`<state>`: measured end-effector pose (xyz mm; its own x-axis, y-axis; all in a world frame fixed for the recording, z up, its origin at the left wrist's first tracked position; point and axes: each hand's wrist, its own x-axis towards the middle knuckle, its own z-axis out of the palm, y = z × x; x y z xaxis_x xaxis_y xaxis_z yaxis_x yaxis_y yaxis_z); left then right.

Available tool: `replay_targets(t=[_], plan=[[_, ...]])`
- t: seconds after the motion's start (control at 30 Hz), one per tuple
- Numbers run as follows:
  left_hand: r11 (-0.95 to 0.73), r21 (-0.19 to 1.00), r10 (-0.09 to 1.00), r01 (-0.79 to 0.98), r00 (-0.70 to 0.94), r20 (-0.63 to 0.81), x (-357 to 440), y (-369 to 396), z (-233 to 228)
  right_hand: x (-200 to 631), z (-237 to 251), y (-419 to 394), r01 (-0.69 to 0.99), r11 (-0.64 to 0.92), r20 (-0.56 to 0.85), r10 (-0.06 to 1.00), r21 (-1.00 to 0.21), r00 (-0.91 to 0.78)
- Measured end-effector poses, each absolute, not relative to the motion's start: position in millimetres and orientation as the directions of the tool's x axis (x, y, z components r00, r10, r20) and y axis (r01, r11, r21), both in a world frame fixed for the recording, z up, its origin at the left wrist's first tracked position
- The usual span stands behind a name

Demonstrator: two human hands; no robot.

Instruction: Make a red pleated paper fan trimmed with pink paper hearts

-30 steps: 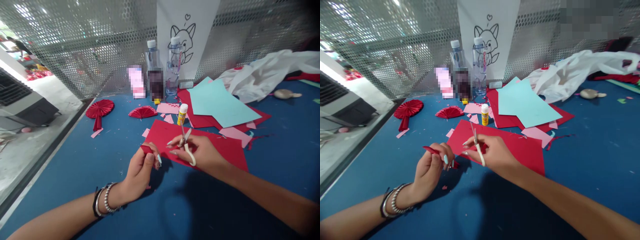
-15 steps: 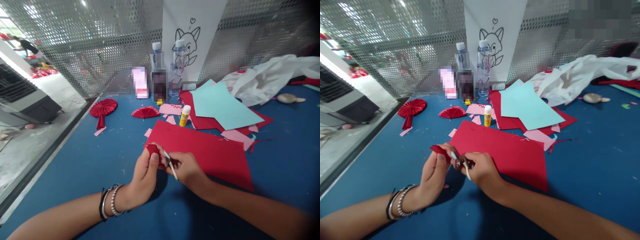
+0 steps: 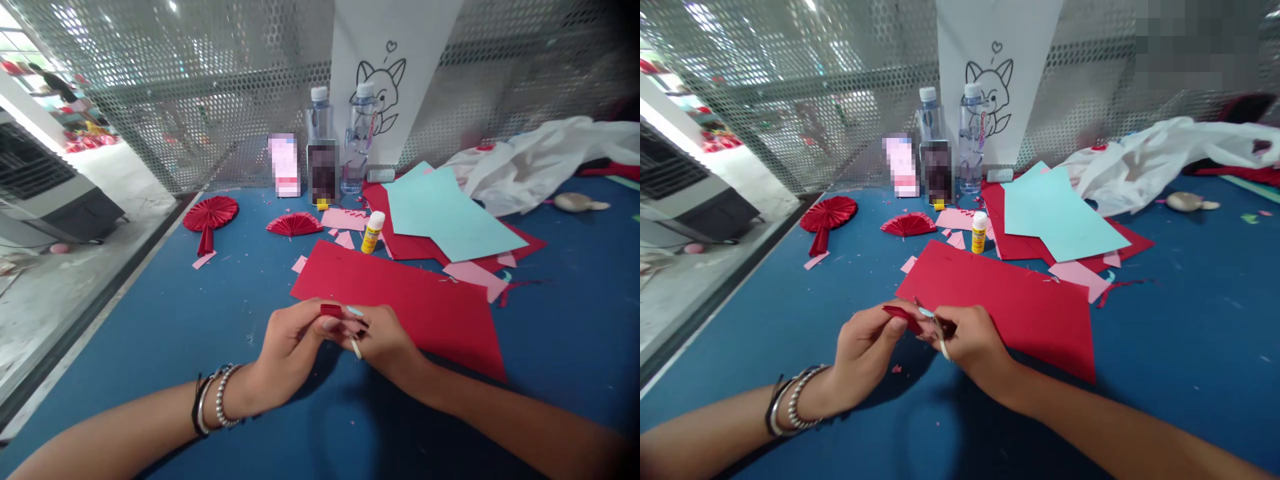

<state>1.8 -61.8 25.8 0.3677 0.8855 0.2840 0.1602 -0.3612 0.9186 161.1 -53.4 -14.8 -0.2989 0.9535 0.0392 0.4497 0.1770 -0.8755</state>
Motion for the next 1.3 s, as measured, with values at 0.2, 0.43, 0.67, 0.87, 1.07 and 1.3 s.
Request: replay_targets(t=[0.2, 0.43, 0.67, 0.87, 1.07, 1.3], plan=[[-0.375, 0.91, 0.882, 0.175, 0.37, 0.292, 2, -61, 28, 161, -15, -53, 0.482, 0.189, 0.037, 0.951, -0.855, -0.308], [-0.32, 0.932, 0.915, 0.17, 0.311, 0.257, 2, -59, 30, 159, -20, -56, 0.349, 0.12, 0.011, 0.955, -0.929, -0.298], [-0.038, 0.999, 0.977, -0.009, 0.212, 0.039, -3, -27, 36, 188, 12, -48, 0.466, 0.021, -0.212, 0.873, -0.884, -0.44], [0.259, 0.965, 0.914, 0.028, 0.317, -0.254, -5, -10, 19, 228, 36, -26, 0.827, 0.372, 0.025, 0.916, -0.421, -0.399], [0.224, 0.962, 0.89, 0.158, 0.369, -0.268, -5, -11, 10, 262, 29, -22, 0.803, 0.518, -0.173, 0.797, -0.295, -0.578], [0.055, 0.956, 0.876, 0.287, 0.446, -0.184, -9, -7, 21, 280, 45, -12, 0.81, 0.519, -0.194, 0.795, -0.275, -0.575]])
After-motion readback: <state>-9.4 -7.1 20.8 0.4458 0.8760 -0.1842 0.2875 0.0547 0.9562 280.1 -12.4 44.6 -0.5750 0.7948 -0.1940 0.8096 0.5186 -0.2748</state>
